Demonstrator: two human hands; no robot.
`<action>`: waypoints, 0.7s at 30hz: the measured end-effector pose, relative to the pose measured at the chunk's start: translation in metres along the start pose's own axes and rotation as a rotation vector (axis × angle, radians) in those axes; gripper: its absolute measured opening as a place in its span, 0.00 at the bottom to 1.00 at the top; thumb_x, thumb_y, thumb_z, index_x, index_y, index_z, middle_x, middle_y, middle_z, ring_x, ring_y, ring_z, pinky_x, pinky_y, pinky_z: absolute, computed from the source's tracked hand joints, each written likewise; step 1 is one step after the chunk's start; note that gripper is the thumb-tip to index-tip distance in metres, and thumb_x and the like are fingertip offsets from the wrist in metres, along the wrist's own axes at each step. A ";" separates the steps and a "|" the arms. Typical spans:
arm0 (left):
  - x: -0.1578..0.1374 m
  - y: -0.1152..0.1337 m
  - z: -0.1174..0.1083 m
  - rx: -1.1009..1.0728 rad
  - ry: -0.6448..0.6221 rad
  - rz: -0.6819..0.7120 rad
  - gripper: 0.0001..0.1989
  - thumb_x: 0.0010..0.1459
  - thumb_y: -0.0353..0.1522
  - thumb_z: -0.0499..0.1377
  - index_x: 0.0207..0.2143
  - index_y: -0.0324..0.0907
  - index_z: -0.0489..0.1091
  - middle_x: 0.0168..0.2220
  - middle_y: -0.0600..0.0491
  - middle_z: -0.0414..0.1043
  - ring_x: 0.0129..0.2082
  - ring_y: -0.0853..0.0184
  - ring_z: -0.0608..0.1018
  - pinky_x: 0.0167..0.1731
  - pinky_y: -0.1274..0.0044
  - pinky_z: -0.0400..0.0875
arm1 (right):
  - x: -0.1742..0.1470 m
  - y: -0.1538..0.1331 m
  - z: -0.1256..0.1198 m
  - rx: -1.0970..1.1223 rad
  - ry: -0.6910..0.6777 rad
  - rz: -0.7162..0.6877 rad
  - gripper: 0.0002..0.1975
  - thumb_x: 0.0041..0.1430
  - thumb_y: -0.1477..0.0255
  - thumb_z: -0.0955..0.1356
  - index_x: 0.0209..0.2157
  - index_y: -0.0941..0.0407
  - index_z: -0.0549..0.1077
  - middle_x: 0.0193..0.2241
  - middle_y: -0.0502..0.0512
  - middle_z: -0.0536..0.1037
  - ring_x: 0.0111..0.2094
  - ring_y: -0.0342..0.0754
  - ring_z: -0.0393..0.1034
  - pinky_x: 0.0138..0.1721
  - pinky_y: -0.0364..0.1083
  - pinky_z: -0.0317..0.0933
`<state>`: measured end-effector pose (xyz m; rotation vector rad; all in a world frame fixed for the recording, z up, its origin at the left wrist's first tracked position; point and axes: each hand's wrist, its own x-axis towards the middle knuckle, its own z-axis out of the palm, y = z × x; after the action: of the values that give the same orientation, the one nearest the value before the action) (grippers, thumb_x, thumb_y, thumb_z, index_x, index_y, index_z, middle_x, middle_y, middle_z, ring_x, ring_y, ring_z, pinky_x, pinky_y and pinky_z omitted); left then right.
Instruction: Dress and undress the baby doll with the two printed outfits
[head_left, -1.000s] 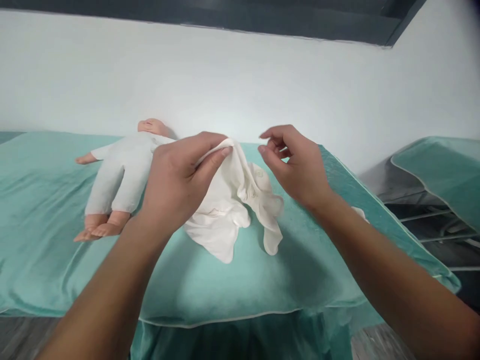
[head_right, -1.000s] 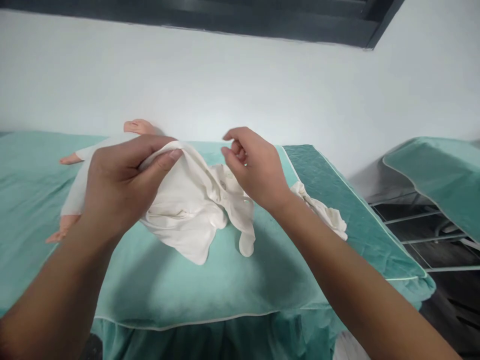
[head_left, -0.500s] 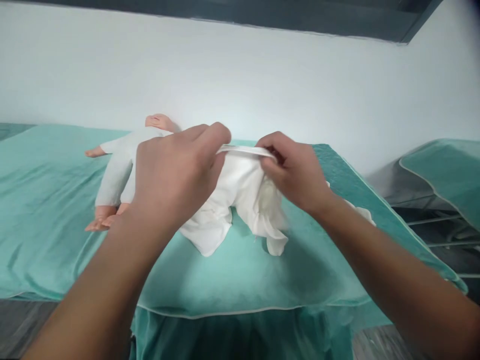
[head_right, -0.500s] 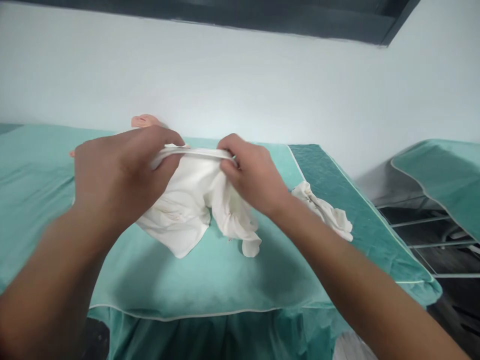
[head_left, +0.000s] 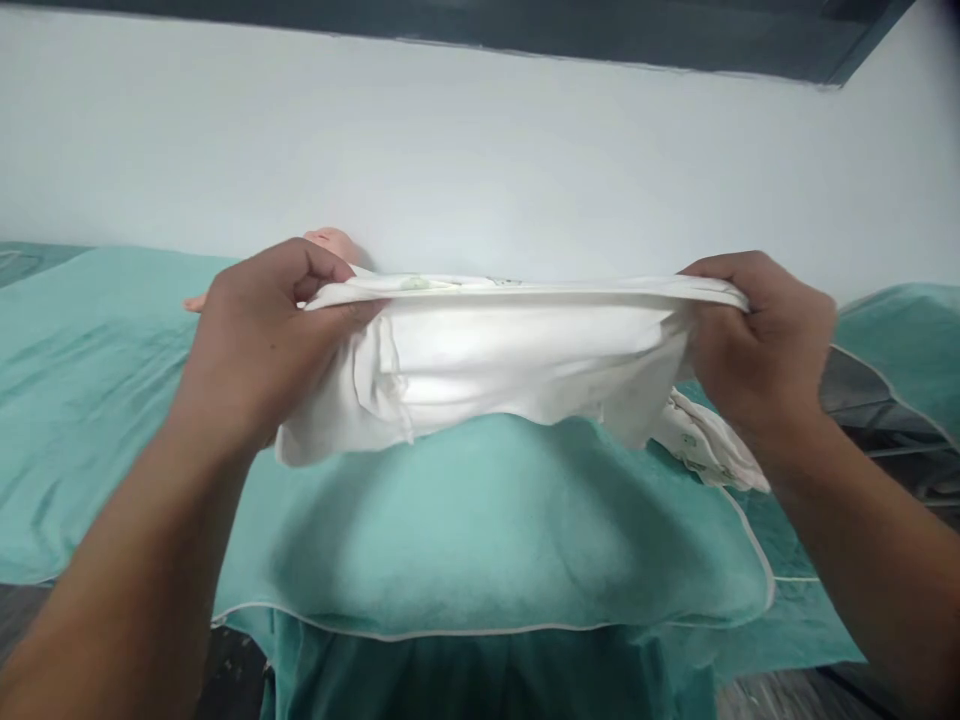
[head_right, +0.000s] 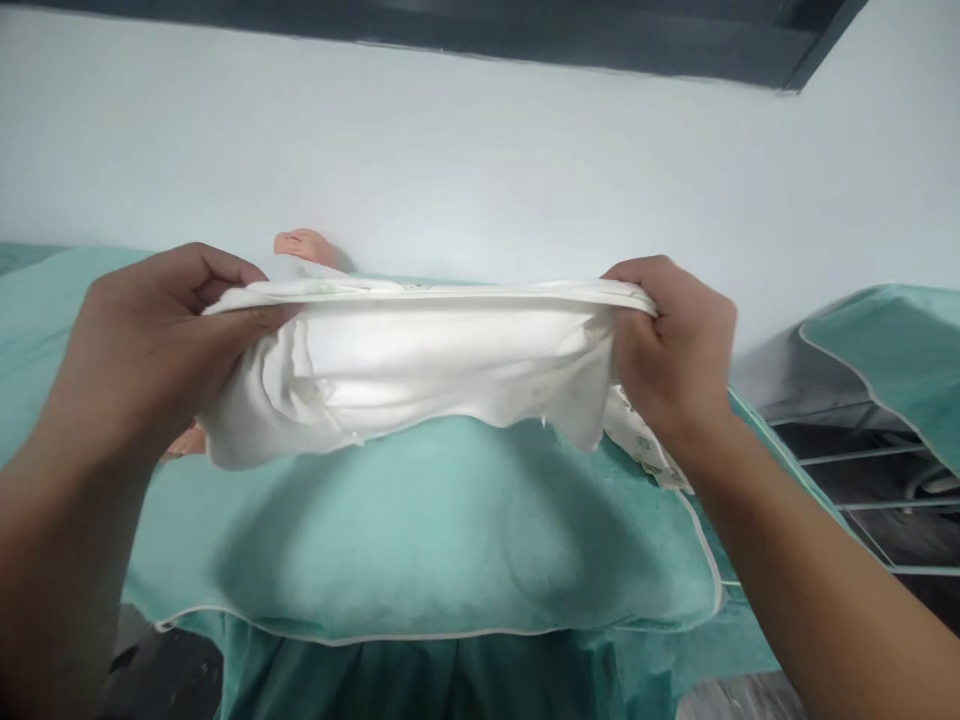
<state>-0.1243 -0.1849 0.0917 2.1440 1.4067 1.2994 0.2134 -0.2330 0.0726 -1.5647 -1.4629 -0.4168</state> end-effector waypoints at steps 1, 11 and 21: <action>0.003 0.000 -0.002 0.058 0.008 -0.051 0.11 0.57 0.40 0.62 0.36 0.43 0.73 0.30 0.57 0.73 0.33 0.65 0.73 0.35 0.73 0.69 | 0.003 0.001 -0.003 -0.023 -0.008 0.042 0.16 0.52 0.80 0.61 0.34 0.50 0.78 0.29 0.54 0.78 0.31 0.51 0.71 0.33 0.51 0.61; 0.035 -0.049 0.100 0.607 -0.036 -0.159 0.17 0.60 0.35 0.56 0.50 0.39 0.70 0.51 0.39 0.72 0.50 0.49 0.73 0.49 0.59 0.69 | 0.009 0.004 0.098 -0.372 -0.479 0.033 0.21 0.59 0.77 0.62 0.53 0.61 0.73 0.51 0.72 0.74 0.51 0.66 0.68 0.49 0.64 0.62; -0.002 -0.073 0.191 0.590 -0.381 -0.164 0.22 0.67 0.35 0.45 0.59 0.35 0.63 0.63 0.37 0.62 0.62 0.47 0.65 0.59 0.56 0.62 | -0.061 -0.001 0.190 -0.302 -0.752 0.246 0.30 0.68 0.64 0.56 0.64 0.69 0.57 0.67 0.74 0.57 0.68 0.68 0.47 0.65 0.66 0.44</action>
<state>-0.0166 -0.1050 -0.0627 2.3778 1.8954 0.4014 0.1348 -0.1204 -0.0719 -2.2658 -1.7713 0.1327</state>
